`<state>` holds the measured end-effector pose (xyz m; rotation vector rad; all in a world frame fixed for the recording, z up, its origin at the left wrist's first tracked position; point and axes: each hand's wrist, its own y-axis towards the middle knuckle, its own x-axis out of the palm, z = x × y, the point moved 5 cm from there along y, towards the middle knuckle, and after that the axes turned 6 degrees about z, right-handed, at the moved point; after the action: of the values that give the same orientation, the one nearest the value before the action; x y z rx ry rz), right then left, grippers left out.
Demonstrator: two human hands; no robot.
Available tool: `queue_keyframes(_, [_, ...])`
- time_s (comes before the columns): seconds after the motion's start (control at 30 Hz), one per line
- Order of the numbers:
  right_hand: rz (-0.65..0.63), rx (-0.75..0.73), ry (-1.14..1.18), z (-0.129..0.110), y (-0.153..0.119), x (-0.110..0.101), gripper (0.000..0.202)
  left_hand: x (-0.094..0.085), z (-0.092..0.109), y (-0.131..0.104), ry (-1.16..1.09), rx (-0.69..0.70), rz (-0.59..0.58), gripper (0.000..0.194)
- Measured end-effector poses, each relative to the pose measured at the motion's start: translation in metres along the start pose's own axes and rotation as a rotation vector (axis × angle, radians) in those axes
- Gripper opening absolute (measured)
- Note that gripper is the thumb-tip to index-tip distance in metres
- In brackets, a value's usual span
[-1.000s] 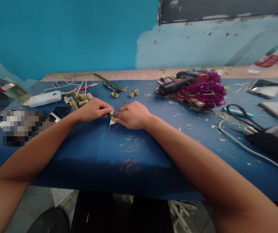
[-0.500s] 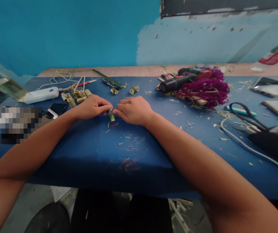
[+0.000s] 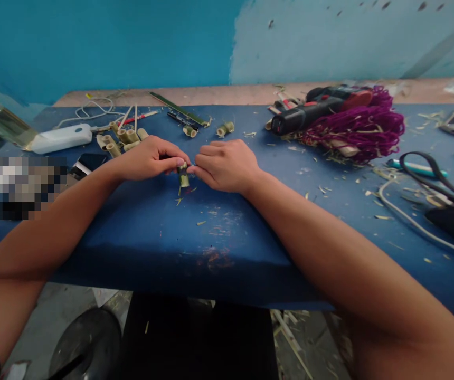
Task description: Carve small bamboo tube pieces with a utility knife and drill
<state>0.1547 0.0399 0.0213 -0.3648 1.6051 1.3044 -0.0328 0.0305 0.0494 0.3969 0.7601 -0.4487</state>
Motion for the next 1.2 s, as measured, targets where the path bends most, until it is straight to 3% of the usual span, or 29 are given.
queue_keyframes(0.2, [-0.075, 0.022, 0.021, 0.002, 0.002, 0.005, 0.071, 0.000, -0.003, 0.001, 0.002, -0.017, -0.003, 0.024])
queue_keyframes(0.4, [-0.154, -0.175, 0.081, -0.013, 0.001, 0.008, 0.068, -0.002, -0.003, 0.000, 0.013, -0.018, -0.009, 0.027])
queue_keyframes(0.53, [-0.087, -0.205, 0.083, -0.014, 0.001, 0.004, 0.070, -0.004, -0.002, -0.001, 0.000, -0.020, -0.029, 0.030])
queue_keyframes(0.73, [0.048, -0.033, -0.011, -0.003, 0.004, -0.002, 0.068, -0.004, 0.000, -0.002, -0.030, 0.000, -0.060, 0.028])
queue_keyframes(1.0, [-0.073, -0.013, 0.066, 0.000, 0.009, 0.004, 0.066, -0.004, -0.002, -0.002, -0.043, -0.012, -0.075, 0.029])
queue_keyframes(1.2, [-0.181, -0.195, 0.096, -0.018, 0.005, 0.007, 0.064, -0.006, -0.005, -0.002, 0.009, 0.002, -0.049, 0.029])
